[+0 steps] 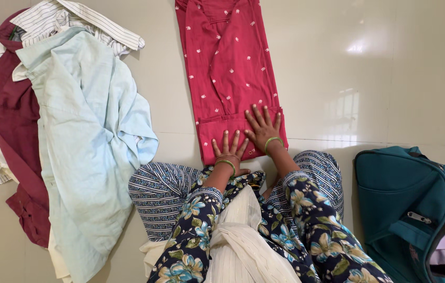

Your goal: The person sits on the floor and folds a red patterned shirt by hand. They smooth the fabric, fold the sleeves and sides, and then fold the shirt into a compact rectangle before placing it into a teal suitcase.

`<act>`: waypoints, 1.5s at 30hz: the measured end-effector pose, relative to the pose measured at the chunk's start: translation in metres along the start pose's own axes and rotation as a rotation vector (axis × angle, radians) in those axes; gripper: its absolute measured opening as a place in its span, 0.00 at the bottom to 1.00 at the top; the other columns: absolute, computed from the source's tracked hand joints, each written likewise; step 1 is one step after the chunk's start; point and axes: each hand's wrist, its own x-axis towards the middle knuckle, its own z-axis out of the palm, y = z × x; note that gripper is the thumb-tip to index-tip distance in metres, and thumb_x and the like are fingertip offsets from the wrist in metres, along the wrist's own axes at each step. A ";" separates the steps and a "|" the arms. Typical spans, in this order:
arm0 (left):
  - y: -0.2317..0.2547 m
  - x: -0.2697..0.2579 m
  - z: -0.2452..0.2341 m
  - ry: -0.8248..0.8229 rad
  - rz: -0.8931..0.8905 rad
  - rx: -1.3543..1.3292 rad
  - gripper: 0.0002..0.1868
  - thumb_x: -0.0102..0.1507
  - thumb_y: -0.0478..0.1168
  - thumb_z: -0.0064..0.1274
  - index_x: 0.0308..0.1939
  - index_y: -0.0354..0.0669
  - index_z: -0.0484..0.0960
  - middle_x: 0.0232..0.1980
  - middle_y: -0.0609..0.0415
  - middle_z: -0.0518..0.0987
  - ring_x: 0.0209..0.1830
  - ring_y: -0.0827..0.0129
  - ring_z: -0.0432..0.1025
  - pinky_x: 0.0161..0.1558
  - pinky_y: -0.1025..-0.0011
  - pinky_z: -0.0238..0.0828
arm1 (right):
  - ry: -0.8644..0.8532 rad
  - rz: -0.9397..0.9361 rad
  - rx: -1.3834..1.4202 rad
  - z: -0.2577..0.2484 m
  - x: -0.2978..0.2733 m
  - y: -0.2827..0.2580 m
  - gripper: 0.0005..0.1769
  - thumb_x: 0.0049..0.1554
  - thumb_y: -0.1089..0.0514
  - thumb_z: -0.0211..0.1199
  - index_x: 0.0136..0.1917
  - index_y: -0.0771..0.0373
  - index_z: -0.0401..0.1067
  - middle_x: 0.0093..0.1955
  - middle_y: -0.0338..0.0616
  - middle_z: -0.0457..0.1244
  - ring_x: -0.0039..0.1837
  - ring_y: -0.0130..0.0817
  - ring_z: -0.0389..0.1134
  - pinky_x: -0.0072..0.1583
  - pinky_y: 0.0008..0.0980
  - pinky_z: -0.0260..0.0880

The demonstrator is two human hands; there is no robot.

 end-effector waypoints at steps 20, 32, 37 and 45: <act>-0.030 0.002 0.047 0.446 0.122 0.143 0.42 0.65 0.38 0.48 0.81 0.65 0.49 0.86 0.52 0.35 0.84 0.47 0.30 0.72 0.26 0.26 | -0.194 0.035 -0.070 -0.013 -0.069 -0.011 0.63 0.49 0.35 0.71 0.84 0.36 0.32 0.88 0.42 0.26 0.87 0.54 0.28 0.76 0.74 0.32; -0.073 0.000 0.049 0.595 -0.193 0.089 0.34 0.66 0.38 0.43 0.78 0.52 0.58 0.82 0.47 0.51 0.82 0.56 0.45 0.72 0.28 0.35 | 0.011 0.160 0.057 0.004 -0.073 0.002 0.55 0.49 0.58 0.69 0.83 0.38 0.45 0.87 0.40 0.35 0.86 0.45 0.36 0.77 0.71 0.34; -0.081 -0.007 0.044 0.617 -0.180 0.053 0.31 0.64 0.36 0.43 0.74 0.50 0.66 0.81 0.49 0.57 0.81 0.59 0.51 0.72 0.32 0.39 | 0.006 0.258 0.154 0.012 -0.070 0.022 0.51 0.48 0.64 0.68 0.80 0.39 0.52 0.86 0.39 0.38 0.85 0.45 0.38 0.77 0.63 0.43; -0.102 -0.036 0.017 0.747 0.029 -0.222 0.25 0.53 0.34 0.63 0.55 0.49 0.82 0.64 0.51 0.77 0.72 0.58 0.65 0.70 0.46 0.57 | 0.162 0.113 0.257 0.012 -0.078 0.044 0.26 0.58 0.65 0.55 0.67 0.46 0.73 0.74 0.42 0.62 0.75 0.43 0.60 0.73 0.44 0.57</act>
